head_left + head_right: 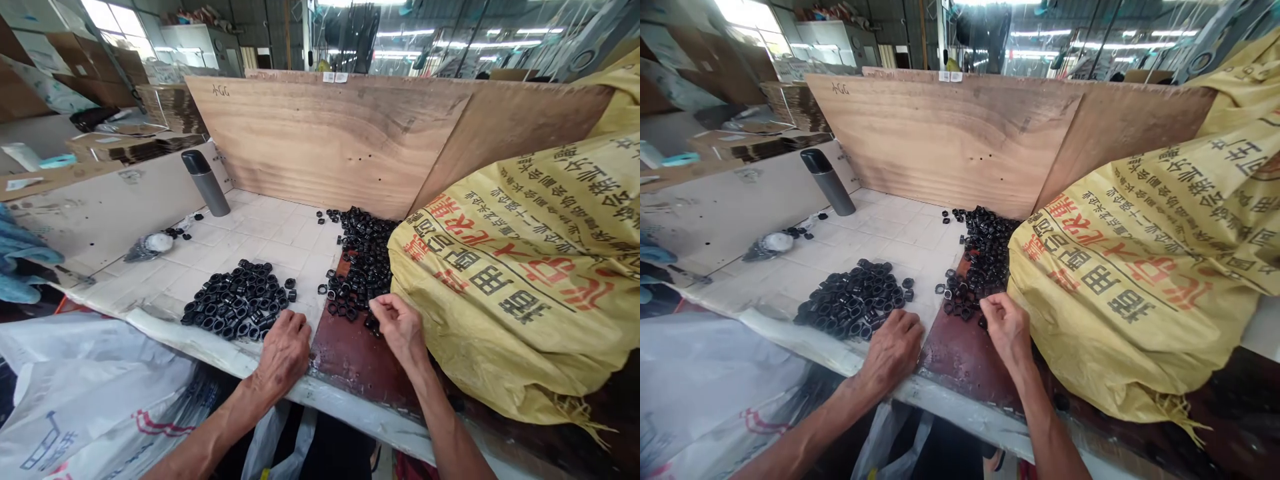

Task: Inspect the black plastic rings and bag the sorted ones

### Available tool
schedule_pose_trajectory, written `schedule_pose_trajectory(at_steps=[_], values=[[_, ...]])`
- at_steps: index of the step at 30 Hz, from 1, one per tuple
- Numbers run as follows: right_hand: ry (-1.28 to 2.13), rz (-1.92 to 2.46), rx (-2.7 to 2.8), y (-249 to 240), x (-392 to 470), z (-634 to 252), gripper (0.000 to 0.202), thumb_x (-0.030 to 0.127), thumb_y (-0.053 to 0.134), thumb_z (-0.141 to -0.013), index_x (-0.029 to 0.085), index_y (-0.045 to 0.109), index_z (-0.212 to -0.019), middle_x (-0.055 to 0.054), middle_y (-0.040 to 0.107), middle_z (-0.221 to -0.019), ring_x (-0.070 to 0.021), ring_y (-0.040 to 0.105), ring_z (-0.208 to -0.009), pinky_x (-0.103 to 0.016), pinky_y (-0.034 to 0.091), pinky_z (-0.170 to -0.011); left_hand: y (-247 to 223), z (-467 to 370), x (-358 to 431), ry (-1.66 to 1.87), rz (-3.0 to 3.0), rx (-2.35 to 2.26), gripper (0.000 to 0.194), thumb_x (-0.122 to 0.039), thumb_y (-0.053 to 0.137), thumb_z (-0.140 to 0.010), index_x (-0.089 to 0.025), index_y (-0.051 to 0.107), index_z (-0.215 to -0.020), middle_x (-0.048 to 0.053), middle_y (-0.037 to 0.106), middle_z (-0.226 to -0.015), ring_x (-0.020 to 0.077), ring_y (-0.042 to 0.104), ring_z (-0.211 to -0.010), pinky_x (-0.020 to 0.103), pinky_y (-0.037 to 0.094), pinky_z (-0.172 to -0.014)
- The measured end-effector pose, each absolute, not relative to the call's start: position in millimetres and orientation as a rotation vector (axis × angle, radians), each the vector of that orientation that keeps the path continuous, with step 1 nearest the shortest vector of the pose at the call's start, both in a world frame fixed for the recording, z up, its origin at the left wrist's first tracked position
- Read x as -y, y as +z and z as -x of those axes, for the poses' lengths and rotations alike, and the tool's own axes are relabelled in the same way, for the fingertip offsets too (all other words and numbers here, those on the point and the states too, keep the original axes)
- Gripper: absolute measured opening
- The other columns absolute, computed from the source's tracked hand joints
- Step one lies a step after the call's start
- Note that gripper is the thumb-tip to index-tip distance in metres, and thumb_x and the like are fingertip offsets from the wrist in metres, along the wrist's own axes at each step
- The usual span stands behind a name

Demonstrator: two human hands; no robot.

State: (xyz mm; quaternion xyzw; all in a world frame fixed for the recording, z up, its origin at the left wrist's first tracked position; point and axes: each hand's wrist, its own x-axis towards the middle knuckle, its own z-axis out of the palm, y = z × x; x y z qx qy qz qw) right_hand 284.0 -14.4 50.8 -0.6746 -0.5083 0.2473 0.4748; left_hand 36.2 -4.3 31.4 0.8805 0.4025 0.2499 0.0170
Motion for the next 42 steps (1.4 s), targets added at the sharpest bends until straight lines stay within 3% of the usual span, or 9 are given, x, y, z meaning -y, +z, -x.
schedule_pose_trajectory(at_steps=[3, 9, 13, 16, 20, 25, 30, 36, 42], values=[[0.490, 1.678, 1.320, 51.9, 10.8, -309.0, 0.021, 0.040, 0.064, -0.084, 0.020, 0.066, -0.080, 0.000, 0.063, -0.066, -0.0152, 0.055, -0.057, -0.025, 0.044, -0.055, 34.3, -42.9, -0.9, 0.763, -2.774, -1.362, 0.018, -0.004, 0.054, -0.082, -0.018, 0.061, -0.072, 0.012, 0.061, -0.087, 0.0292, 0.054, -0.092, 0.046, 0.050, -0.083], [0.536, 1.723, 1.919, 50.6, 15.4, -310.2, 0.007, 0.019, 0.064, -0.080, 0.021, 0.068, -0.084, 0.000, 0.061, -0.074, -0.0157, 0.058, -0.066, -0.026, 0.043, -0.061, 23.7, -90.3, -14.6, 0.801, -2.537, -1.446, 0.020, -0.014, 0.056, -0.088, -0.017, 0.064, -0.106, 0.012, 0.061, -0.104, 0.0275, 0.054, -0.094, 0.043, 0.050, -0.083], [0.350, 1.805, 2.096, 43.7, 16.4, -303.7, 0.018, 0.012, 0.062, -0.079, 0.022, 0.070, -0.093, -0.004, 0.061, -0.094, -0.0177, 0.062, -0.078, -0.028, 0.045, -0.070, 12.9, -98.5, -21.8, 0.730, -2.474, -1.395, 0.010, -0.012, 0.054, -0.090, -0.017, 0.062, -0.087, 0.011, 0.064, -0.096, 0.0276, 0.056, -0.093, 0.042, 0.051, -0.083], [0.332, 1.794, 2.069, 42.9, 14.9, -301.5, 0.014, 0.013, 0.060, -0.082, 0.021, 0.069, -0.089, -0.004, 0.061, -0.093, -0.0186, 0.063, -0.079, -0.029, 0.047, -0.071, 10.4, -90.5, -18.1, 0.782, -2.430, -1.336, 0.011, -0.011, 0.052, -0.090, -0.018, 0.060, -0.085, 0.010, 0.066, -0.093, 0.0273, 0.058, -0.092, 0.042, 0.052, -0.083], [0.540, 1.651, 1.820, 47.5, 14.9, -295.6, 0.008, 0.022, 0.061, -0.086, 0.020, 0.065, -0.093, -0.005, 0.064, -0.090, -0.0168, 0.064, -0.073, -0.028, 0.050, -0.067, 12.2, -78.4, -5.9, 0.907, -2.115, -1.272, 0.018, -0.013, 0.053, -0.090, -0.021, 0.057, -0.106, 0.006, 0.068, -0.097, 0.0221, 0.066, -0.089, 0.037, 0.054, -0.082], [0.937, 1.563, 1.549, 48.1, 16.9, -285.2, 0.032, 0.028, 0.065, -0.083, 0.022, 0.062, -0.115, 0.001, 0.067, -0.082, -0.0139, 0.067, -0.063, -0.025, 0.051, -0.061, 16.7, -74.1, 1.8, 0.970, -1.731, -1.119, 0.023, -0.019, 0.056, -0.090, -0.023, 0.058, -0.112, 0.003, 0.070, -0.102, 0.0163, 0.071, -0.083, 0.029, 0.058, -0.074], [0.978, 1.595, 1.613, 48.2, 16.8, -283.4, 0.017, 0.027, 0.066, -0.080, 0.020, 0.068, -0.096, 0.002, 0.066, -0.065, -0.0153, 0.064, -0.061, -0.025, 0.049, -0.060, 16.4, -74.0, -2.5, 0.995, -1.657, -1.067, 0.026, -0.018, 0.057, -0.088, -0.023, 0.061, -0.113, 0.005, 0.069, -0.111, 0.0181, 0.070, -0.095, 0.032, 0.058, -0.085], [1.050, 1.523, 1.544, 46.2, 16.1, -281.2, 0.016, 0.026, 0.068, -0.079, 0.019, 0.063, -0.093, -0.001, 0.072, -0.076, -0.0153, 0.067, -0.063, -0.025, 0.051, -0.061, 19.5, -75.4, -3.1, 0.939, -1.406, -0.918, 0.026, -0.027, 0.062, -0.088, -0.020, 0.061, -0.113, 0.007, 0.071, -0.107, 0.0199, 0.070, -0.097, 0.035, 0.056, -0.089], [1.064, 1.412, 1.519, 49.2, 16.5, -274.5, 0.020, 0.031, 0.074, -0.078, 0.021, 0.071, -0.096, -0.001, 0.072, -0.086, -0.0149, 0.068, -0.068, -0.025, 0.052, -0.064, 38.8, -73.1, 0.1, 0.889, -1.041, -0.670, 0.031, -0.033, 0.074, -0.083, -0.019, 0.062, -0.107, 0.004, 0.072, -0.090, 0.0184, 0.069, -0.092, 0.031, 0.052, -0.088]])
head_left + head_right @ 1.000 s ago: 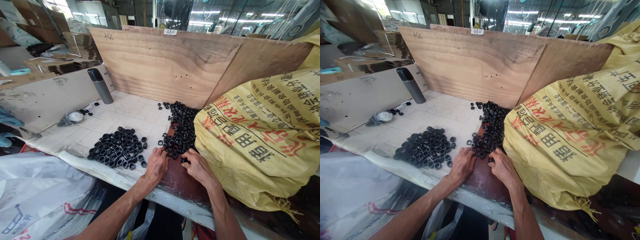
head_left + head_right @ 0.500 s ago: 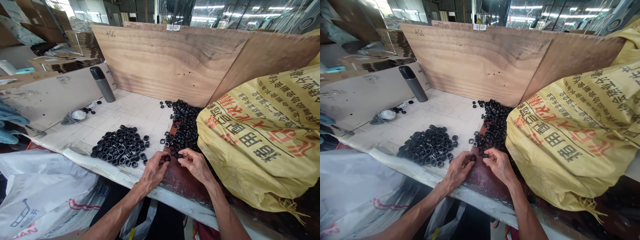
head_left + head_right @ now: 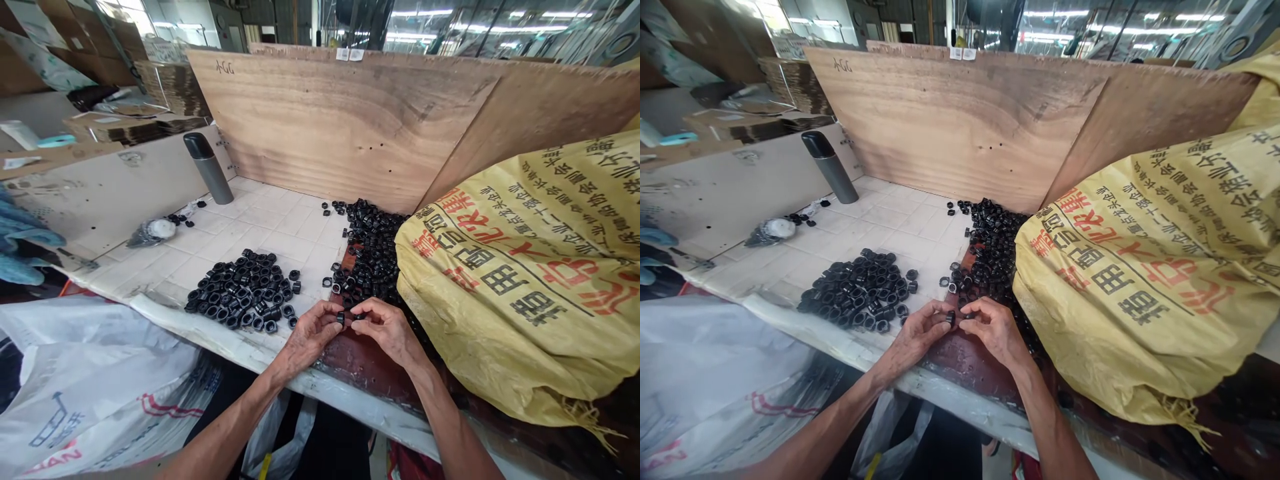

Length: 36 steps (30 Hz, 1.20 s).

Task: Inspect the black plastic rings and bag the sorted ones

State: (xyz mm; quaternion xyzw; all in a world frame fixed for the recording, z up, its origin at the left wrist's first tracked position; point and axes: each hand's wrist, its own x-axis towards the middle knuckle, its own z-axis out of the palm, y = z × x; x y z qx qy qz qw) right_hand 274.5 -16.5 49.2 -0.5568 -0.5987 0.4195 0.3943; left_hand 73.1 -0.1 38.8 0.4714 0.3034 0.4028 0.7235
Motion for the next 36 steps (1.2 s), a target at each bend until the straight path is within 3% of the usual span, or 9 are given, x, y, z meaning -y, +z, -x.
schedule_pose_trajectory(at_steps=[5, 11, 18, 22, 26, 31, 36], values=[[1.234, 1.266, 1.437, 56.8, 19.7, -270.8, 0.027, 0.032, 0.065, -0.088, 0.021, 0.068, -0.112, -0.003, 0.074, -0.088, -0.0187, 0.073, -0.081, -0.031, 0.057, -0.080, 42.7, -67.4, -1.1, 0.905, -0.970, -0.670, 0.032, -0.031, 0.077, -0.080, -0.017, 0.067, -0.107, 0.004, 0.073, -0.092, 0.0165, 0.067, -0.087, 0.029, 0.050, -0.087], [1.084, 1.319, 1.450, 49.9, 21.3, -262.8, 0.021, 0.029, 0.070, -0.084, 0.021, 0.070, -0.104, -0.002, 0.073, -0.087, -0.0167, 0.071, -0.074, -0.027, 0.057, -0.071, 37.0, -66.8, -1.1, 0.929, -0.929, -0.726, 0.035, -0.030, 0.080, -0.077, -0.016, 0.069, -0.107, 0.005, 0.073, -0.094, 0.0164, 0.067, -0.086, 0.029, 0.051, -0.085], [0.771, 1.270, 1.686, 52.5, 20.5, -256.5, 0.013, 0.022, 0.069, -0.085, 0.023, 0.073, -0.097, -0.004, 0.073, -0.095, -0.0175, 0.069, -0.082, -0.028, 0.055, -0.078, 37.3, -71.0, 1.3, 0.942, -1.006, -0.768, 0.032, -0.031, 0.079, -0.078, -0.018, 0.067, -0.104, 0.001, 0.070, -0.087, 0.0136, 0.065, -0.078, 0.026, 0.052, -0.077], [0.701, 1.232, 1.736, 54.1, 20.1, -256.2, 0.012, 0.023, 0.067, -0.088, 0.023, 0.074, -0.098, -0.005, 0.072, -0.095, -0.0194, 0.069, -0.088, -0.030, 0.056, -0.081, 35.5, -72.5, 2.2, 0.992, -1.144, -0.823, 0.029, -0.033, 0.077, -0.079, -0.018, 0.067, -0.103, 0.003, 0.068, -0.096, 0.0153, 0.065, -0.085, 0.028, 0.053, -0.082], [0.683, 1.235, 1.750, 51.4, 19.5, -256.0, 0.011, 0.028, 0.067, -0.089, 0.023, 0.073, -0.097, -0.006, 0.072, -0.095, -0.0197, 0.069, -0.087, -0.031, 0.055, -0.079, 29.8, -72.8, 2.6, 1.041, -1.263, -0.851, 0.027, -0.034, 0.075, -0.081, -0.018, 0.068, -0.101, 0.006, 0.066, -0.104, 0.0177, 0.065, -0.092, 0.031, 0.054, -0.087], [0.636, 1.301, 1.787, 40.4, 18.3, -256.1, 0.016, 0.036, 0.066, -0.092, 0.021, 0.070, -0.094, -0.004, 0.071, -0.084, -0.0170, 0.066, -0.072, -0.027, 0.052, -0.068, 18.9, -73.6, 1.6, 1.101, -1.281, -0.814, 0.026, -0.036, 0.073, -0.083, -0.019, 0.068, -0.102, 0.006, 0.066, -0.106, 0.0181, 0.067, -0.092, 0.033, 0.056, -0.087], [0.529, 1.395, 1.890, 37.6, 20.2, -252.8, 0.032, 0.040, 0.056, -0.097, 0.021, 0.062, -0.072, -0.001, 0.060, -0.067, -0.0149, 0.057, -0.063, -0.026, 0.046, -0.063, 24.1, -73.3, 1.7, 1.089, -1.298, -0.834, 0.028, -0.039, 0.073, -0.083, -0.018, 0.068, -0.100, 0.006, 0.066, -0.104, 0.0188, 0.067, -0.092, 0.033, 0.057, -0.087]])
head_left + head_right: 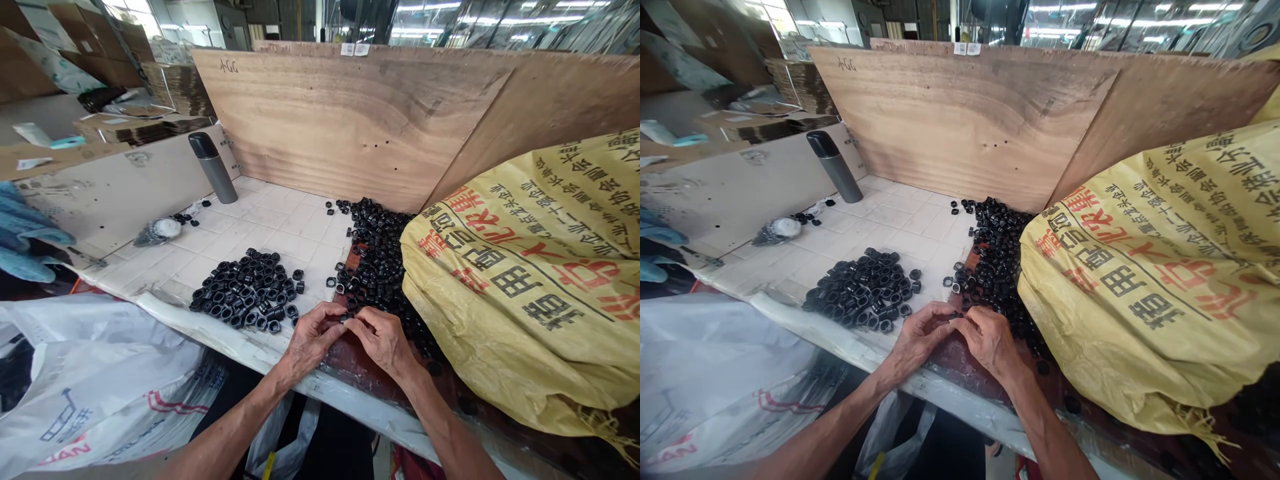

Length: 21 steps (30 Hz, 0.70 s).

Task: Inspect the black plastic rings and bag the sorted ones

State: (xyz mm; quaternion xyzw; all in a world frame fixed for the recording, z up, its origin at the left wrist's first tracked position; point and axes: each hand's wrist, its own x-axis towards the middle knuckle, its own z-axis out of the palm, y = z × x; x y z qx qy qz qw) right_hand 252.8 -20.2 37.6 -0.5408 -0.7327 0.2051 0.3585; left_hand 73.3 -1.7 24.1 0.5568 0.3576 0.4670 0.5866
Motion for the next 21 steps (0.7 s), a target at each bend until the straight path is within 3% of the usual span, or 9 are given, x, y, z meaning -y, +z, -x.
schedule_pose_trajectory(at_steps=[3, 8, 12, 17, 21], values=[[0.554, 1.388, 1.803, 42.4, 22.1, -249.7, 0.021, 0.040, 0.060, -0.095, 0.021, 0.065, -0.086, -0.001, 0.060, -0.071, -0.0141, 0.054, -0.060, -0.025, 0.047, -0.059, 27.6, -72.8, 2.1, 1.067, -1.295, -0.816, 0.027, -0.039, 0.072, -0.084, -0.018, 0.067, -0.101, 0.008, 0.066, -0.107, 0.0207, 0.067, -0.097, 0.035, 0.056, -0.091], [0.637, 1.268, 1.814, 48.5, 23.6, -249.7, 0.014, 0.032, 0.059, -0.094, 0.022, 0.064, -0.103, -0.005, 0.066, -0.090, -0.0175, 0.062, -0.074, -0.029, 0.052, -0.071, 20.4, -72.1, 1.8, 1.090, -1.250, -0.748, 0.022, -0.030, 0.070, -0.086, -0.019, 0.066, -0.105, 0.007, 0.065, -0.109, 0.0211, 0.068, -0.099, 0.037, 0.056, -0.094], [0.609, 1.355, 1.841, 42.7, 22.5, -251.4, 0.016, 0.033, 0.055, -0.097, 0.022, 0.064, -0.090, -0.003, 0.064, -0.077, -0.0166, 0.060, -0.068, -0.028, 0.047, -0.067, 17.4, -71.2, 1.4, 1.108, -1.333, -0.767, 0.020, -0.026, 0.068, -0.088, -0.020, 0.067, -0.107, 0.007, 0.064, -0.110, 0.0196, 0.068, -0.099, 0.034, 0.057, -0.091], [0.538, 1.453, 1.876, 37.2, 21.0, -248.4, 0.042, 0.039, 0.046, -0.101, 0.022, 0.048, -0.063, 0.001, 0.053, -0.060, -0.0142, 0.051, -0.059, -0.026, 0.040, -0.061, 23.4, -70.5, 1.5, 1.060, -1.451, -0.744, 0.019, -0.024, 0.065, -0.090, -0.019, 0.068, -0.107, 0.008, 0.065, -0.109, 0.0205, 0.067, -0.100, 0.036, 0.056, -0.093], [0.607, 1.426, 1.759, 42.2, 23.4, -247.0, 0.020, 0.040, 0.056, -0.095, 0.022, 0.057, -0.087, 0.001, 0.057, -0.069, -0.0144, 0.054, -0.059, -0.025, 0.044, -0.061, 22.8, -71.1, 2.4, 1.059, -1.344, -0.746, 0.021, -0.027, 0.067, -0.088, -0.019, 0.067, -0.107, 0.008, 0.065, -0.110, 0.0210, 0.068, -0.099, 0.036, 0.057, -0.092]])
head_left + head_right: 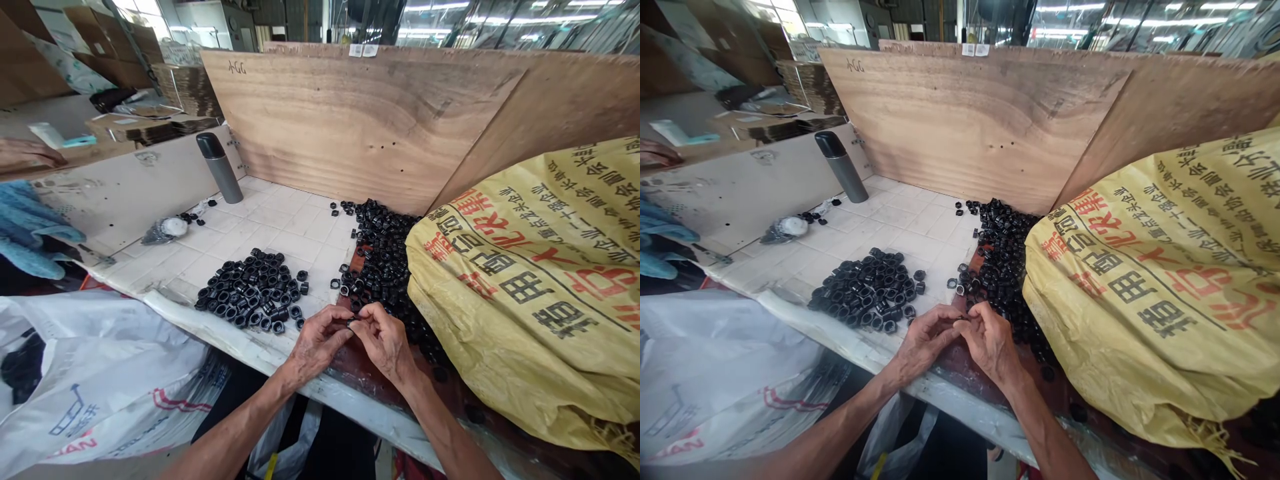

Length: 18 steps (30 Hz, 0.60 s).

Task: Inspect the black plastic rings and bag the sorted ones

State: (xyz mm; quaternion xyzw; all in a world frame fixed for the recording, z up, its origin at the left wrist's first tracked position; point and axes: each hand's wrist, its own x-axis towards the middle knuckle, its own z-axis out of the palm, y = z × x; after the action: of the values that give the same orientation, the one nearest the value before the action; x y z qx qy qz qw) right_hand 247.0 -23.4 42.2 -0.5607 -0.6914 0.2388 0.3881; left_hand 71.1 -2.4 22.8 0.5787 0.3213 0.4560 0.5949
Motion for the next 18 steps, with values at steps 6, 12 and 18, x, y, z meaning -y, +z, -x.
schedule_pose_trajectory(at_steps=[6, 12, 18], values=[[0.555, 1.360, 1.849, 38.4, 23.0, -250.3, 0.022, 0.033, 0.052, -0.098, 0.021, 0.064, -0.083, -0.002, 0.063, -0.071, -0.0155, 0.057, -0.063, -0.027, 0.045, -0.065, 17.8, -71.1, 1.8, 1.077, -1.317, -0.763, 0.022, -0.025, 0.067, -0.088, -0.020, 0.066, -0.109, 0.007, 0.064, -0.112, 0.0196, 0.068, -0.098, 0.034, 0.056, -0.092], [0.542, 1.367, 1.803, 38.7, 22.3, -249.4, 0.036, 0.036, 0.046, -0.100, 0.020, 0.058, -0.071, 0.000, 0.057, -0.064, -0.0122, 0.050, -0.057, -0.025, 0.040, -0.059, 19.5, -70.1, 0.1, 1.067, -1.347, -0.807, 0.022, -0.025, 0.066, -0.088, -0.019, 0.066, -0.110, 0.007, 0.064, -0.111, 0.0188, 0.067, -0.096, 0.032, 0.055, -0.090], [0.624, 1.363, 1.756, 49.7, 24.5, -246.0, 0.037, 0.038, 0.053, -0.095, 0.021, 0.050, -0.062, 0.003, 0.047, -0.058, -0.0109, 0.044, -0.052, -0.025, 0.035, -0.053, 21.1, -70.8, 0.1, 1.069, -1.312, -0.845, 0.021, -0.024, 0.067, -0.087, -0.019, 0.066, -0.108, 0.006, 0.066, -0.108, 0.0170, 0.067, -0.090, 0.031, 0.055, -0.087]])
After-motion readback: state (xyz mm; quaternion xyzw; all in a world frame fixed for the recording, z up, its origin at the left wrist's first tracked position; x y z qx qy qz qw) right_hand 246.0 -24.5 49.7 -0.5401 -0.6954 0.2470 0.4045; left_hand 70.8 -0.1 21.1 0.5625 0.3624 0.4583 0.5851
